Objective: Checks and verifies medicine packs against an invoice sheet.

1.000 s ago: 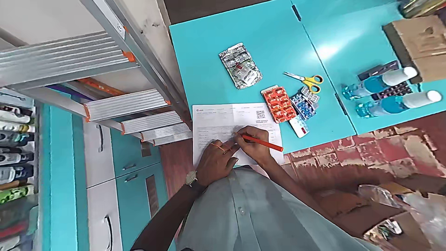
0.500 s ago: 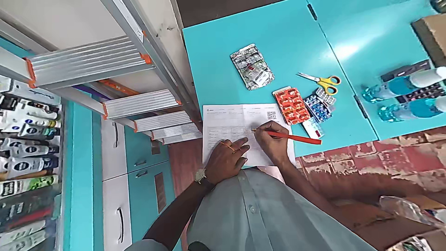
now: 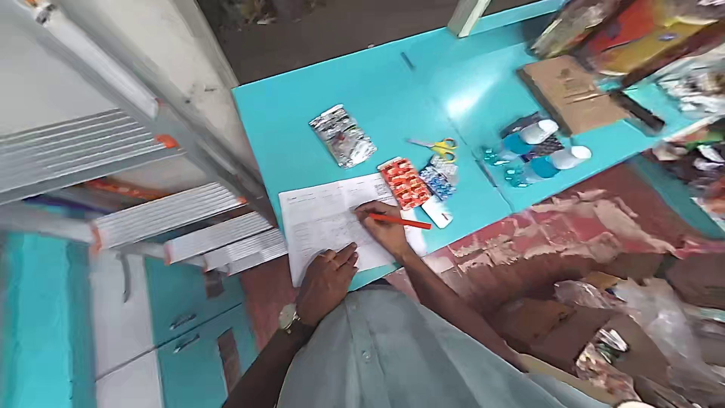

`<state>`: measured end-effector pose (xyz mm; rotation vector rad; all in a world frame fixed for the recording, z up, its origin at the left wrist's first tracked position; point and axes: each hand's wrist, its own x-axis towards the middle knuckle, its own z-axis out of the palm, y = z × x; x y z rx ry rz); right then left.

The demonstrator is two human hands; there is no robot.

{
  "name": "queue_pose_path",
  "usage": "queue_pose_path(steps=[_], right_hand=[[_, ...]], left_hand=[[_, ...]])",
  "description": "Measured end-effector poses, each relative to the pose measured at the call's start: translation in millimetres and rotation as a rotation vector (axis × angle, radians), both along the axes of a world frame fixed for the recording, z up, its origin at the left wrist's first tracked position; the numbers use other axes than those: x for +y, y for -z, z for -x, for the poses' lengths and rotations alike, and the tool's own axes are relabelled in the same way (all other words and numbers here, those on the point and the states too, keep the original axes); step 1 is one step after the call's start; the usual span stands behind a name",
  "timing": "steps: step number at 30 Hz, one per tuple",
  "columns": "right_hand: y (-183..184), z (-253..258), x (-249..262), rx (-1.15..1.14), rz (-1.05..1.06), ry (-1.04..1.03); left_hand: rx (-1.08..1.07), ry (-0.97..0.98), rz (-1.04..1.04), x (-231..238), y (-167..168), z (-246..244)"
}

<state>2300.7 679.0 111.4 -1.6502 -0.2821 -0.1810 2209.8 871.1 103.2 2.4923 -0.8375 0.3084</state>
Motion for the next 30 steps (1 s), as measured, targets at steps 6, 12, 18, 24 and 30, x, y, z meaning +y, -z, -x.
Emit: queue_pose_path(steps=[6, 12, 18, 24, 30], right_hand=[[-2, 0, -4, 0.122, -0.024, -0.016], [-6, 9, 1, 0.032, 0.039, -0.009], [-30, 45, -52, -0.124, 0.558, 0.339], [-28, 56, -127, 0.117, 0.985, 0.596], [-39, 58, -121, -0.163, 0.755, 0.585]], left_hand=[[-0.028, -0.208, -0.021, 13, 1, 13], [-0.055, -0.328, 0.039, 18, 9, 23], [-0.091, -0.326, 0.049, 16, 12, 21], [-0.1, -0.336, 0.037, 15, 10, 20], [-0.104, -0.391, 0.02, 8, 2, 19]])
